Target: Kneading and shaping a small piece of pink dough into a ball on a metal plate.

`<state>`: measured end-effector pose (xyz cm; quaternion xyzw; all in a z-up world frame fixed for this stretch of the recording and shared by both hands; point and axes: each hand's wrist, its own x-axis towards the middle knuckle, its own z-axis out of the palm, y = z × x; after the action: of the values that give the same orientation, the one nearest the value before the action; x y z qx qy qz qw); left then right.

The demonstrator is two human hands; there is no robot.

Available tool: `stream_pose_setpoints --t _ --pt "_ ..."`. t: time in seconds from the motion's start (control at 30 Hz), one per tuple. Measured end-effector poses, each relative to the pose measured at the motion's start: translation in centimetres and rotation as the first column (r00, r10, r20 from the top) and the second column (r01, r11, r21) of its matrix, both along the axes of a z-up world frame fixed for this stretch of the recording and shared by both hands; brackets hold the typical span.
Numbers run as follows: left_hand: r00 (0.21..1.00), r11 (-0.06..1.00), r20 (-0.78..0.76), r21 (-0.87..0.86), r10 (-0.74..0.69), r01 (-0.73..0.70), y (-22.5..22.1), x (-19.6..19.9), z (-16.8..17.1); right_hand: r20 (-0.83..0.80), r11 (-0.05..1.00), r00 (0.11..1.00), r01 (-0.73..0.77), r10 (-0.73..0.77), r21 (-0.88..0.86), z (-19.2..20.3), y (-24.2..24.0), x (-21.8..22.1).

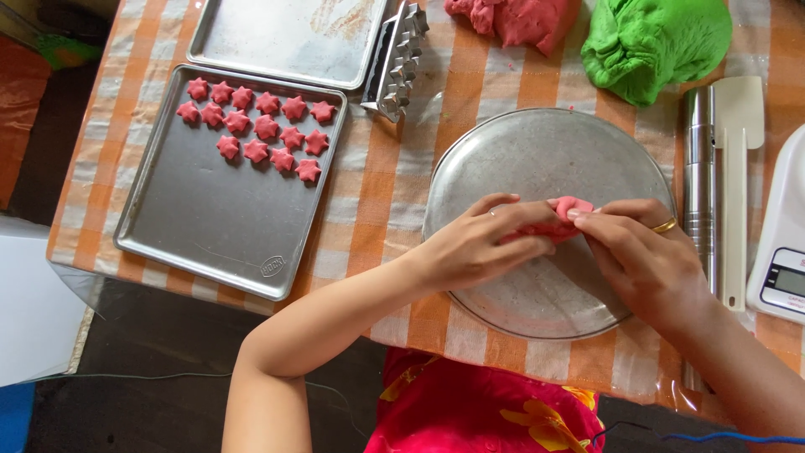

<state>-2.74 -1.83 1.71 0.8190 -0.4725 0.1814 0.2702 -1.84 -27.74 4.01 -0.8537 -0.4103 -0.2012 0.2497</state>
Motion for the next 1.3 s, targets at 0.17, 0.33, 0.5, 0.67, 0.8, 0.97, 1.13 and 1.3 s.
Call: stream_pose_setpoints --t 0.17,0.33,0.5,0.67,0.8,0.97,1.13,1.3 --pt "0.986 0.984 -0.037 -0.057 0.165 -0.167 -0.7 0.0 -0.3 0.047 0.985 0.985 -0.167 0.169 -0.038 0.4 0.2 0.6" --pt "0.988 0.989 -0.055 0.053 0.143 -0.140 -0.2 0.0 -0.9 -0.450 0.906 0.889 0.120 0.085 0.407 0.9 0.9 0.0" --pt "0.995 0.996 -0.093 -0.076 0.044 -0.051 0.0 0.3 -1.5 -0.657 0.897 0.753 0.265 0.035 0.352 0.1 0.2 1.4" --pt "0.980 0.979 0.054 0.059 0.191 -0.194 -0.2 0.3 -0.5 -0.332 0.991 0.942 0.000 0.045 0.132 -0.3 0.2 1.5" --pt "0.984 0.984 0.063 0.048 0.166 -0.169 0.1 0.3 -0.1 -0.177 0.994 0.980 -0.074 0.088 0.082 -0.1 -0.3 1.5" --pt "0.974 0.944 -0.227 -0.319 0.013 -0.087 1.8 1.5 1.1 0.098 0.974 0.995 0.027 -0.005 -0.223 -0.1 -1.1 0.8" --pt "0.959 0.947 0.035 0.152 0.281 -0.283 3.4 1.9 0.9 -0.032 0.994 0.998 0.045 -0.048 -0.098 -0.6 -1.2 1.2" --pt "0.983 0.982 0.022 0.036 0.184 -0.185 2.5 1.4 0.4 -0.298 0.992 0.953 -0.088 0.058 -0.089 -0.7 -0.7 1.4"
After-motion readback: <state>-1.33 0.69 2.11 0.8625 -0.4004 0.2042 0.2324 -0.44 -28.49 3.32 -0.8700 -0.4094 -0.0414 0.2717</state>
